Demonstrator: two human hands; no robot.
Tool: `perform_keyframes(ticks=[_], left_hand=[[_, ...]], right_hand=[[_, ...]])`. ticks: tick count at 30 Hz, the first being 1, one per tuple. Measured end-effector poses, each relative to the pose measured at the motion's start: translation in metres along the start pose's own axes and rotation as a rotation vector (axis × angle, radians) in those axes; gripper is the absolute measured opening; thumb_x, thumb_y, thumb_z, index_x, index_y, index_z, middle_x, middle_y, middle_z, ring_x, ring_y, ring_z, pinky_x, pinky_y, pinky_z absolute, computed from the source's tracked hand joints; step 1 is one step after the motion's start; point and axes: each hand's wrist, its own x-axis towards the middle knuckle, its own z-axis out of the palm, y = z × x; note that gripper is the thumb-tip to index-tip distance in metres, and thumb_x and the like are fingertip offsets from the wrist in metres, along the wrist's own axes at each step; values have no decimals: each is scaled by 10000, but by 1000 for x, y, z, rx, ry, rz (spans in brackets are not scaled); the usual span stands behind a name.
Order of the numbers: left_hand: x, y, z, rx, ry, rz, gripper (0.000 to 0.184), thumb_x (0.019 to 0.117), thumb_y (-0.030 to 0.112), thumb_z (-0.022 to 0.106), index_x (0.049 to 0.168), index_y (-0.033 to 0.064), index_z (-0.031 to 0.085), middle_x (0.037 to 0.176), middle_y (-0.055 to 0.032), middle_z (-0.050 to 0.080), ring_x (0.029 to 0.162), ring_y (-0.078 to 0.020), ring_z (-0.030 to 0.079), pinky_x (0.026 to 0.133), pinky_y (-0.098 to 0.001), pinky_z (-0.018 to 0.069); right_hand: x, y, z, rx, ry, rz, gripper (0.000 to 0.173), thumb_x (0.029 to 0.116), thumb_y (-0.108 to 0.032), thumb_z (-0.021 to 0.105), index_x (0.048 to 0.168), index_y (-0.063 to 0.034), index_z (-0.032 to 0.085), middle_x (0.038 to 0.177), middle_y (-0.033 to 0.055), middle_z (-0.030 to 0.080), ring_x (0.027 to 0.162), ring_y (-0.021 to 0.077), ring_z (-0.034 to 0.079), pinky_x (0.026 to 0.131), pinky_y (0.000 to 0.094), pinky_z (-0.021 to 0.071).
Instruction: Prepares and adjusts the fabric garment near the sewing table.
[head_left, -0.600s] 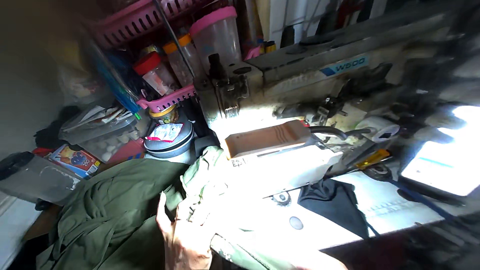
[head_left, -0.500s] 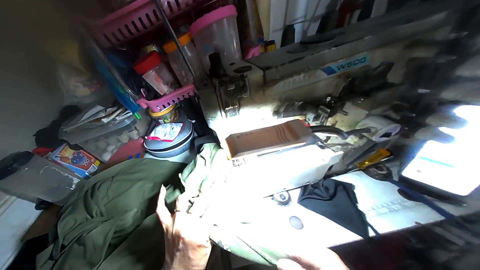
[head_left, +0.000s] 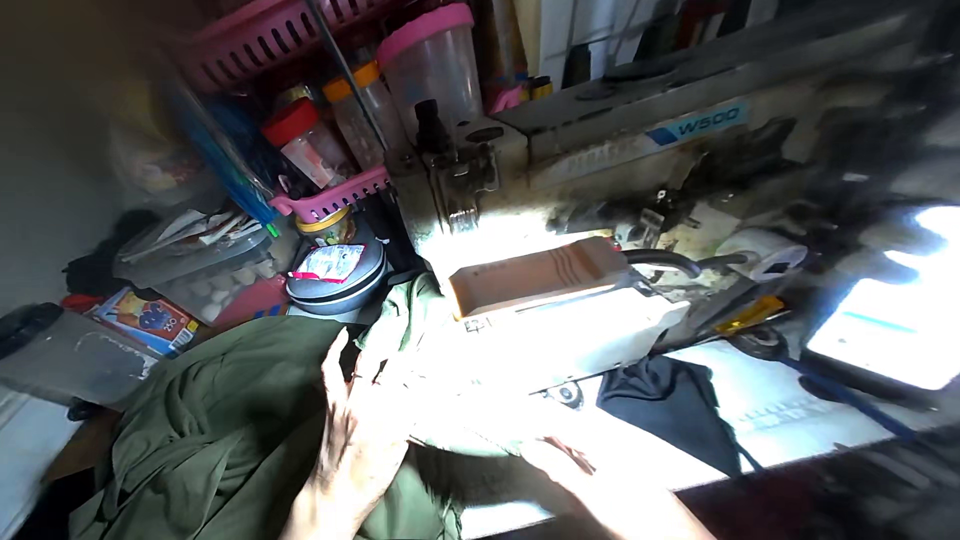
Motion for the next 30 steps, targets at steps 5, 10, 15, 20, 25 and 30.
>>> perform_keyframes(ticks=[5,10,15,20,25,30], left_hand=[[16,-2,3,200,-117,-116,240,864,40,635,1040,112,782,1131,-59,747,1133,-317,678,1096,-742,248],[32,-7,6,219,-165,-170,307,854,-13,663,1119,94,775,1174,-72,744,1173,-326,663,1129,-720,223],[48,-13,4,214,-289,-163,368,832,-17,714,1144,166,780,1238,-47,718,1234,-349,614,1086,-757,228],[56,-17,-13,144,-625,-168,521,889,119,669,1393,248,647,1482,-81,565,1448,-389,405,1115,-770,158],[75,5,-19,-22,-630,-94,413,936,424,598,1287,234,706,1396,-80,633,1376,-358,506,1099,-683,334],[112,0,37,-31,-590,-417,258,994,220,609,1065,-5,712,1161,-199,686,1060,-390,675,818,-574,554]], right_hand=[[23,11,4,-22,25,-66,285,1025,-311,569,1000,-69,717,745,-47,619,610,-20,544,578,169,483],[42,2,3,4,-16,7,304,1031,-329,553,978,-74,709,708,-85,584,580,-38,515,562,146,460],[57,3,4,-57,-30,22,340,1052,-313,489,1050,-50,704,708,-52,576,555,-1,507,541,174,459],[23,-4,13,26,108,105,348,1061,-226,451,1263,-11,636,776,-13,625,579,20,554,540,192,495],[-19,-6,25,144,82,198,331,1063,-112,426,1216,95,634,850,40,671,624,3,567,606,199,515],[-13,1,29,64,-92,196,338,1080,-176,451,1162,50,688,806,43,634,669,52,531,659,236,475]])
